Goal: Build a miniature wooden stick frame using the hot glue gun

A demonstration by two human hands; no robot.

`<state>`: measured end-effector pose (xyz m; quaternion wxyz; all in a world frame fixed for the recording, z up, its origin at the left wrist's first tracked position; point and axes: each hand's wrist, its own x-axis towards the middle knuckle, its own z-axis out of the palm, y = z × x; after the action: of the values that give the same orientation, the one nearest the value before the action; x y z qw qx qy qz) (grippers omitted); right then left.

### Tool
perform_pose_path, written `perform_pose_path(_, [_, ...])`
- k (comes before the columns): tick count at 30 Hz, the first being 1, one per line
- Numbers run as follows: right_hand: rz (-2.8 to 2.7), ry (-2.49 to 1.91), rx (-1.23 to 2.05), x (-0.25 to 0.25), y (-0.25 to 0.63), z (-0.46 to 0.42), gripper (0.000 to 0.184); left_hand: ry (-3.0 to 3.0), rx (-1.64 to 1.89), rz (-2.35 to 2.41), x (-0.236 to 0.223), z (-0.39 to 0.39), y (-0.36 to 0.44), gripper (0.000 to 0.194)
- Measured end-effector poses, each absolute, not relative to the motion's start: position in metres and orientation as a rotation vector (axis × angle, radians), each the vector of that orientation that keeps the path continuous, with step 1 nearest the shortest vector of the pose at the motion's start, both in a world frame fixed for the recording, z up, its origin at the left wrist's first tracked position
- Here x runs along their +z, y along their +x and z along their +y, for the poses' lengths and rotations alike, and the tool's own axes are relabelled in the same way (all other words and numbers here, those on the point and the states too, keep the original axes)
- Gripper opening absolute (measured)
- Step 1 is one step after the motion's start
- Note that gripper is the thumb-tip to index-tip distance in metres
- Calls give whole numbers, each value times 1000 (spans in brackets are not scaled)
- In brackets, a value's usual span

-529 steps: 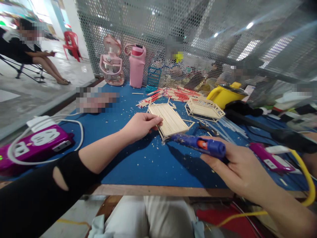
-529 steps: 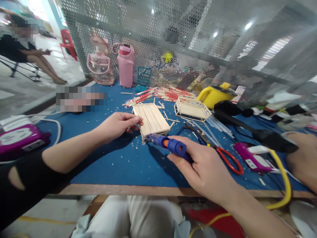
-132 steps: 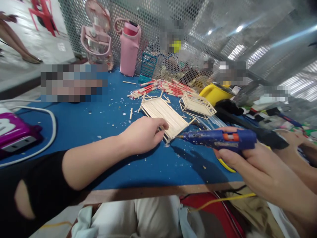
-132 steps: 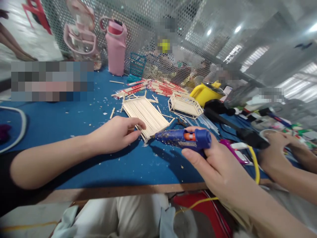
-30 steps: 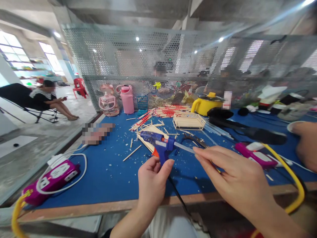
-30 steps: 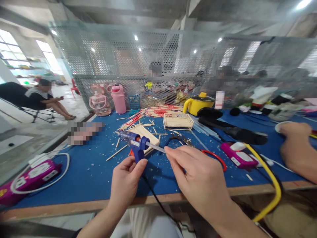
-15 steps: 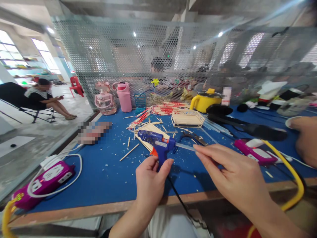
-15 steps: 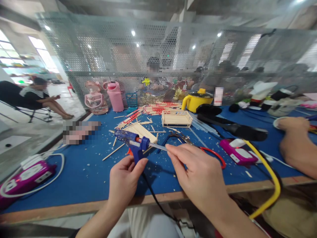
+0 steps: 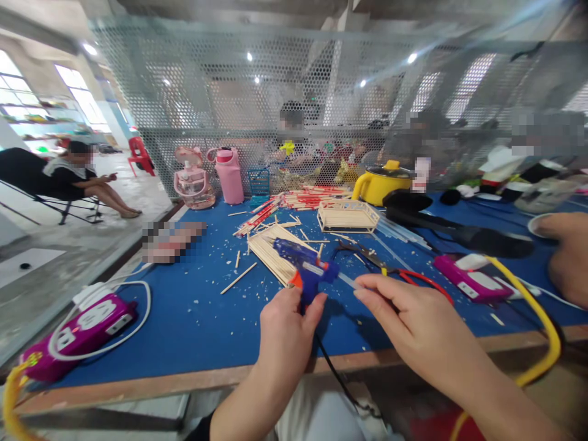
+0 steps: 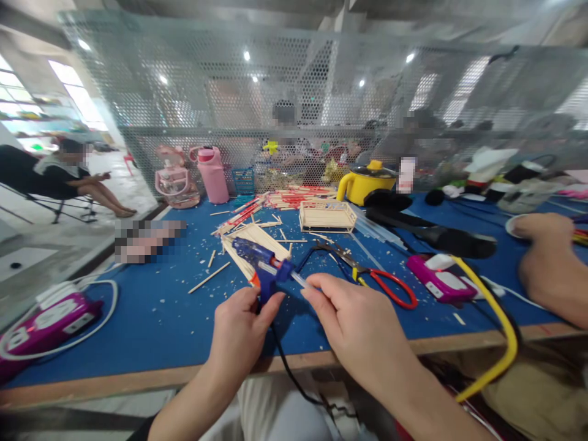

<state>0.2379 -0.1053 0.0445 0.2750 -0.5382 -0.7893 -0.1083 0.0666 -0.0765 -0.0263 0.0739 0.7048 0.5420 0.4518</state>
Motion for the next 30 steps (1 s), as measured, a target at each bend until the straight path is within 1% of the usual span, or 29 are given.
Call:
perform_pose_path(4, [-2071, -1410, -462, 42, 235, -100, 22, 2204, 1347, 1580, -24, -78, 73, 31])
perform_pose_path(8, [-2077, -1404, -461, 41, 235, -95, 24, 2244, 1336, 1569, -25, -76, 76, 28])
perform_pose_path(10, [-2099, -1444, -359, 42, 235, -93, 26, 2241, 1314, 1581, -25, -75, 77, 27])
perform_pose_path(15, [-2108, -1614, 20, 49, 234, -88, 35, 2217, 1243, 1609, -24, -74, 76, 28])
perform_pose_path(19, [-2045, -1648, 200, 52, 230, -84, 37, 2206, 1179, 1629, -24, -74, 76, 26])
perform_pose_path(21, [-1989, -1621, 243, 51, 228, -83, 36, 2181, 1135, 1636, -22, -73, 76, 29])
perform_pose_path(23, [-1927, -1593, 196, 49, 224, -84, 32, 2125, 1112, 1640, -19, -72, 77, 34])
perform_pose_path(25, [-1861, -1567, 67, 45, 221, -88, 29, 2052, 1123, 1633, -15, -71, 78, 37])
perform_pose_path(28, [-1825, -1495, -111, 39, 218, -90, 43, 1969, 1148, 1600, -11, -69, 77, 39])
perform_pose_path(30, [-1859, -1463, -149, 35, 217, -87, 39, 1943, 1150, 1573, -10, -67, 77, 40])
